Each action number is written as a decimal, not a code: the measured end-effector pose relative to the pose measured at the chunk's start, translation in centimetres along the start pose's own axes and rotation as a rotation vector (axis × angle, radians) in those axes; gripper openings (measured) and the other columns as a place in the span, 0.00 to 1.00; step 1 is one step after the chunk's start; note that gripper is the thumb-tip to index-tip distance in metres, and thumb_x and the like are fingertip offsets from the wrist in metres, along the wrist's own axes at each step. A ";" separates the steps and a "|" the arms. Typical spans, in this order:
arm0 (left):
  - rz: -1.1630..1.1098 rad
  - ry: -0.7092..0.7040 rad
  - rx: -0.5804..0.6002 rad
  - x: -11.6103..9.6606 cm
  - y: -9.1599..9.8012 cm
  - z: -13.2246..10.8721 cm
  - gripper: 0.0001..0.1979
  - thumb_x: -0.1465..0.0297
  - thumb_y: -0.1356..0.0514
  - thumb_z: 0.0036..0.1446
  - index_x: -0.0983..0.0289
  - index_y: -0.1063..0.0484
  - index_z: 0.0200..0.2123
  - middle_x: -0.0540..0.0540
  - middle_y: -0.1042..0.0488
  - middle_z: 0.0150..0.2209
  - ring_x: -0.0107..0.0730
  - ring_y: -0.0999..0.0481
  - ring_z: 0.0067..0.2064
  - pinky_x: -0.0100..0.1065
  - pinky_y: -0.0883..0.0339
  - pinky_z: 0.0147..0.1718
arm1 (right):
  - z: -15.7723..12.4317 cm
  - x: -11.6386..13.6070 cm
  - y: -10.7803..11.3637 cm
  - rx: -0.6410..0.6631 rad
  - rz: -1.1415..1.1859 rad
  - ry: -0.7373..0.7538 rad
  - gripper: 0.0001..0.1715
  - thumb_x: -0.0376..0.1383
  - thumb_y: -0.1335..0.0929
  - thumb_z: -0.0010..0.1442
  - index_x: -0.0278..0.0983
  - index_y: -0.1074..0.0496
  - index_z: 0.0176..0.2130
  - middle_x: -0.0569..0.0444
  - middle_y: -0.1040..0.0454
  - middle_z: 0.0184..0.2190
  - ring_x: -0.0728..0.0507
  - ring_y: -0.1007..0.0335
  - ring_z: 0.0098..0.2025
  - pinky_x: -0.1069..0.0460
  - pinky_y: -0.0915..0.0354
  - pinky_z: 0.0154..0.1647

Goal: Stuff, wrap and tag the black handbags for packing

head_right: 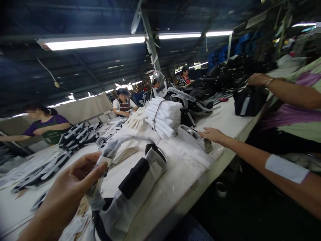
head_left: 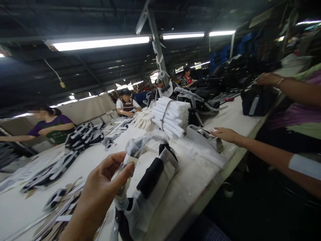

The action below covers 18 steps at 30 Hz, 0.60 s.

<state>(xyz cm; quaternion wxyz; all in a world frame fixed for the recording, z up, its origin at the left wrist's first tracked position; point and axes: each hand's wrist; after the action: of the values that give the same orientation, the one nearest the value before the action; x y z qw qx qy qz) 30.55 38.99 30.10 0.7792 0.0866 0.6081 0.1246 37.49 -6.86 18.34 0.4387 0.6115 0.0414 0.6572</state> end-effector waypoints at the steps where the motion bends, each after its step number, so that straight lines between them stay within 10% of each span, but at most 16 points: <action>1: 0.000 0.004 0.007 0.0 0.0 0.0 0.30 0.52 0.27 0.41 0.64 0.25 0.43 0.56 0.20 0.38 0.40 0.21 0.39 0.29 0.28 0.29 | 0.0 -0.3 -0.2 0.061 0.030 -0.028 0.14 0.41 0.33 0.68 0.32 0.24 0.40 0.48 0.24 0.47 0.41 0.27 0.51 0.43 0.33 0.54; 11: 0.011 0.032 0.047 0.3 0.6 0.0 0.28 0.52 0.28 0.45 0.61 0.25 0.46 0.52 0.20 0.38 0.34 0.23 0.40 0.25 0.30 0.33 | -1.0 0.4 1.3 0.092 0.487 -0.112 0.28 0.49 0.30 0.60 0.25 0.20 0.31 0.31 0.24 0.48 0.35 0.33 0.58 0.44 0.41 0.56; 18: -0.003 0.051 0.028 0.3 0.4 -0.2 0.29 0.51 0.29 0.45 0.61 0.25 0.46 0.52 0.21 0.37 0.35 0.22 0.38 0.25 0.30 0.30 | -5.1 -1.9 2.1 0.141 0.575 -0.188 0.24 0.46 0.26 0.56 0.24 0.18 0.34 0.30 0.21 0.40 0.40 0.22 0.36 0.44 0.31 0.41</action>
<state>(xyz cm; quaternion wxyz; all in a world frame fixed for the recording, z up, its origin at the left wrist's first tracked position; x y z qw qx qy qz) 30.43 39.49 29.87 0.7623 0.0935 0.6296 0.1172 31.86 -6.85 16.81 0.1930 0.6850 -0.1287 0.6906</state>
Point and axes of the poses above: each hand's wrist, its own z-axis towards the middle knuckle, its own y-axis out of the back of the hand, x = y × z
